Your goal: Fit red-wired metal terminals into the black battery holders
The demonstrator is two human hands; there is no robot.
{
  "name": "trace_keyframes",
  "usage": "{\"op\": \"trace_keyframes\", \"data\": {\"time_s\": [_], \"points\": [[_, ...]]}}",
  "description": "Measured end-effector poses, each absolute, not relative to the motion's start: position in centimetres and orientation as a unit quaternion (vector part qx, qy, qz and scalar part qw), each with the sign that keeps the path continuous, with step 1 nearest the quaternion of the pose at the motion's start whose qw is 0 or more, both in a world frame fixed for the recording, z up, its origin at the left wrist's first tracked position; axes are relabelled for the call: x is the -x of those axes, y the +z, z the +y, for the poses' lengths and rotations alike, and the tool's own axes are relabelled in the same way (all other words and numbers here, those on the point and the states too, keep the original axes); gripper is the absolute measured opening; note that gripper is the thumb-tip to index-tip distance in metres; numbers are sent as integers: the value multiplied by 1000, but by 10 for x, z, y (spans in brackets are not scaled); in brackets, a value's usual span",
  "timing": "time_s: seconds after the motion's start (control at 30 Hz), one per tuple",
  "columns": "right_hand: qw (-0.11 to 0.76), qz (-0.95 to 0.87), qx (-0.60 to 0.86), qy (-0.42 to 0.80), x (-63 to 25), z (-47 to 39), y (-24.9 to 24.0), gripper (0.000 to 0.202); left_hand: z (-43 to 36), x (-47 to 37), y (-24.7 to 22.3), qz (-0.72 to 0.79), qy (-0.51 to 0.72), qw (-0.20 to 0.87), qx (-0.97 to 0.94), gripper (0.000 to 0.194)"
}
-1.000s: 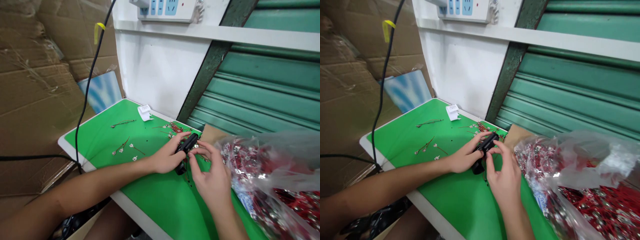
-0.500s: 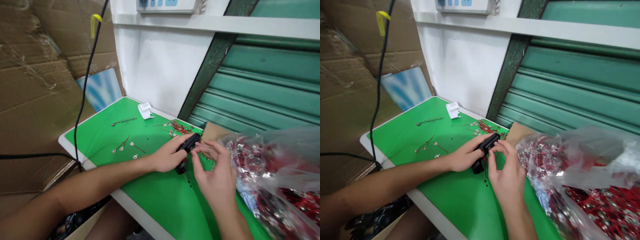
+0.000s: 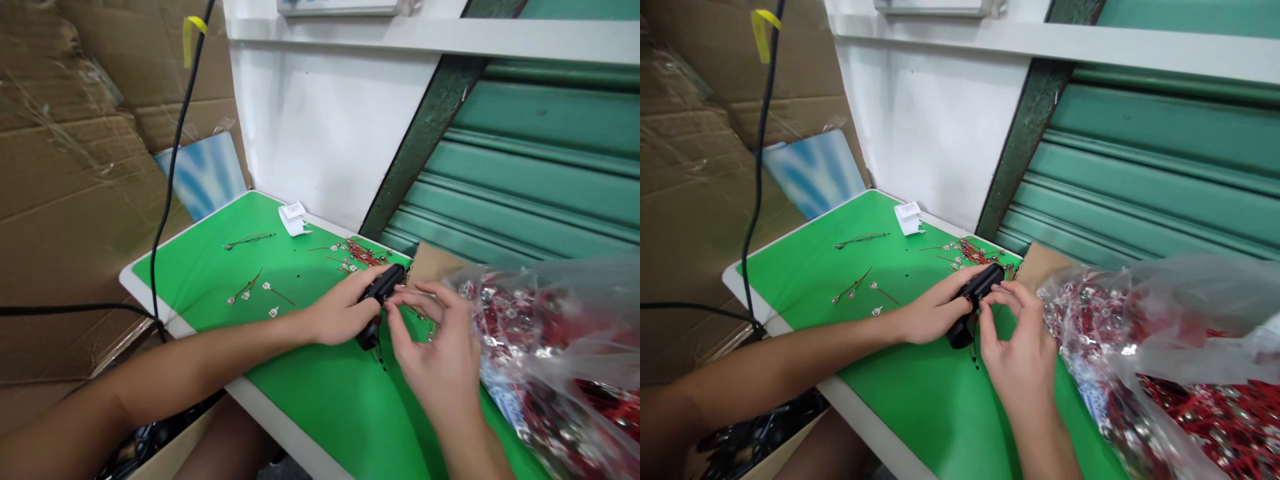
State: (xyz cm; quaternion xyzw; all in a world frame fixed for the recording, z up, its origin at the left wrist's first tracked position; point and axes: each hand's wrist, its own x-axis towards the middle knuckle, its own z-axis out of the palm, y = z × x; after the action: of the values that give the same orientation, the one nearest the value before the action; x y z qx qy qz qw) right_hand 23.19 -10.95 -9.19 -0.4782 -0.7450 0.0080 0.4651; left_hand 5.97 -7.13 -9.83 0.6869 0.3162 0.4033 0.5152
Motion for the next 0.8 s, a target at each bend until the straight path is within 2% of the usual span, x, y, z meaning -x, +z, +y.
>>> {"op": "trace_keyframes", "data": {"time_s": [0.27,0.5,0.8], "points": [[473,-728,496,-1,-228,-111,-93,36,-72,-62,-95,307,409,527,-679,61],[495,-683,532,76,-230,-111,-96,36,-74,-62,-94,324,396,552,-658,64],[468,-733,493,16,-232,-110,-93,30,-73,-62,-95,318,398,549,-663,61]]}}
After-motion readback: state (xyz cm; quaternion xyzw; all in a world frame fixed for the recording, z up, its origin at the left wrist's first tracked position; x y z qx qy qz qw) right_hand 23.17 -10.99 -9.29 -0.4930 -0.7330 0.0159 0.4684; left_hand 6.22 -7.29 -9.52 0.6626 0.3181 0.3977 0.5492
